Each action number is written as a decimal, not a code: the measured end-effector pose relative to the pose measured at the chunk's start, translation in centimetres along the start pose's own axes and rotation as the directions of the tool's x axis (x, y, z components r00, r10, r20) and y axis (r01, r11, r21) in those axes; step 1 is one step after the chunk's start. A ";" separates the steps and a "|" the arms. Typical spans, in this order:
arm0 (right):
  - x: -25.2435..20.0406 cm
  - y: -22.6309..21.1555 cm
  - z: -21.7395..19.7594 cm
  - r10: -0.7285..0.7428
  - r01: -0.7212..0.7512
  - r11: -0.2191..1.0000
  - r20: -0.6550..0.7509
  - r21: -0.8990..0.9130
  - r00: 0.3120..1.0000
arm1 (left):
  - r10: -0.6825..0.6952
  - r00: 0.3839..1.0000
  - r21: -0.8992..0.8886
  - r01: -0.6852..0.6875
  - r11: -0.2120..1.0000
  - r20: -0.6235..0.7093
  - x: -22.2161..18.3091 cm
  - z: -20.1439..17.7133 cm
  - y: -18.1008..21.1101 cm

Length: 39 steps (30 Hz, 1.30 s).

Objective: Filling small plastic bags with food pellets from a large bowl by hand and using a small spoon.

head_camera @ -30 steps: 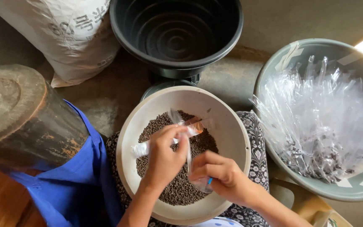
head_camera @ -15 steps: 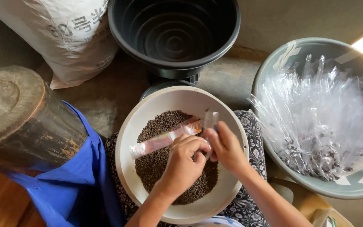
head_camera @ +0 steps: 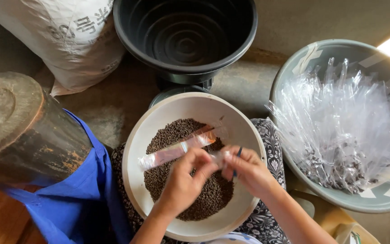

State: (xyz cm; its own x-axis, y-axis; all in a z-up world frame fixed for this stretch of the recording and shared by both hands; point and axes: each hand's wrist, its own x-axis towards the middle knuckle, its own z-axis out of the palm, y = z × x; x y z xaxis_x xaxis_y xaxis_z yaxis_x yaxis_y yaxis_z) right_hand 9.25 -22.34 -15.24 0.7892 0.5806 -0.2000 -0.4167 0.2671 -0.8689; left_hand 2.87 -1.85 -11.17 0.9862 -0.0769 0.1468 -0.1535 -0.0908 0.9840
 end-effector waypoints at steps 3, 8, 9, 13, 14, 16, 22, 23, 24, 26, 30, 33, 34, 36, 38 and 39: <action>-1.1 -0.4 2.1 0.048 -0.029 0.974 0.076 -0.226 0.996 | 0.144 0.988 0.279 -0.125 0.952 -0.050 0.1 0.2 -5.4; -0.1 -0.6 3.0 -0.048 -0.029 0.856 -0.135 -0.517 0.990 | 0.055 0.998 0.183 -0.055 0.982 0.007 0.9 0.2 -2.1; -0.3 -0.2 3.3 -0.065 -0.023 0.777 -0.116 -0.629 0.991 | 0.069 0.997 0.148 -0.065 0.987 -0.025 1.2 0.1 -3.3; -1.5 0.2 4.1 -0.148 0.047 0.711 -0.084 -0.701 0.985 | 0.124 0.937 0.124 -0.088 0.988 -0.325 3.8 -4.2 0.4; -1.6 0.0 3.5 -0.185 0.131 0.684 0.003 -0.718 0.983 | 0.146 0.886 0.099 -0.114 0.989 -0.439 4.4 -5.0 1.8; -1.8 -0.7 2.3 -0.209 0.207 0.661 0.088 -0.721 0.974 | 0.151 0.823 0.079 -0.129 0.989 -0.547 5.5 -5.5 2.8; -3.1 -3.0 -10.9 -0.456 -0.016 0.478 -0.264 -0.878 0.850 | 0.087 0.909 0.107 -0.047 0.993 -0.408 9.6 -2.4 -5.8; -3.8 -2.6 -14.5 -0.486 -0.203 0.466 -0.441 -0.861 0.755 | 0.032 0.972 0.399 0.065 0.915 -0.231 9.5 -2.1 -8.7; -4.4 -2.2 -18.1 -0.516 -0.381 0.459 -0.590 -0.802 0.621 | -0.081 0.994 0.666 0.108 0.738 -0.072 9.5 -1.8 -11.5; -6.7 -1.4 -23.2 -0.553 -0.437 0.246 -0.496 -0.865 0.669 | -0.080 0.994 0.787 -0.012 0.616 0.078 6.9 -0.7 -12.1; -8.4 1.8 -27.6 -0.316 -0.564 -0.017 -0.531 -0.825 0.786 | -0.045 0.879 0.804 -0.412 0.429 0.475 3.0 -1.4 -11.0; -5.2 4.7 -29.0 -0.171 -0.546 0.041 -0.544 -0.837 0.822 | -0.056 0.918 0.892 -0.366 0.266 0.394 4.0 -4.4 -12.6; -3.7 5.9 -30.5 -0.161 -0.542 0.040 -0.541 -0.839 0.826 | -0.065 0.919 0.894 -0.358 0.268 0.388 4.2 -4.3 -11.9; -0.1 8.4 -33.5 -0.199 -0.563 -0.002 -0.551 -0.827 0.810 | -0.023 0.940 0.897 -0.317 0.309 0.341 5.1 -4.3 -10.4; 1.9 9.6 -35.9 -0.201 -0.569 -0.038 -0.552 -0.821 0.809 | 0.045 0.948 0.883 -0.312 0.351 0.316 5.5 -2.7 -11.6; 2.4 10.3 -37.0 -0.197 -0.580 -0.075 -0.558 -0.811 0.806 | 0.109 0.950 0.863 -0.310 0.398 0.291 5.5 -1.8 -12.3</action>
State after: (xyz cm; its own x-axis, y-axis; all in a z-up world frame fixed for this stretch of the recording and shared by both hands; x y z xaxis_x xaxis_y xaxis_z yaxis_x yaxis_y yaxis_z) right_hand 23.53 -46.66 -41.43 0.9700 -0.0143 -0.2428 -0.0609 -0.9807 -0.1858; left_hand 10.33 0.63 -22.23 0.9025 -0.3721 0.2170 -0.4208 -0.8695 0.2588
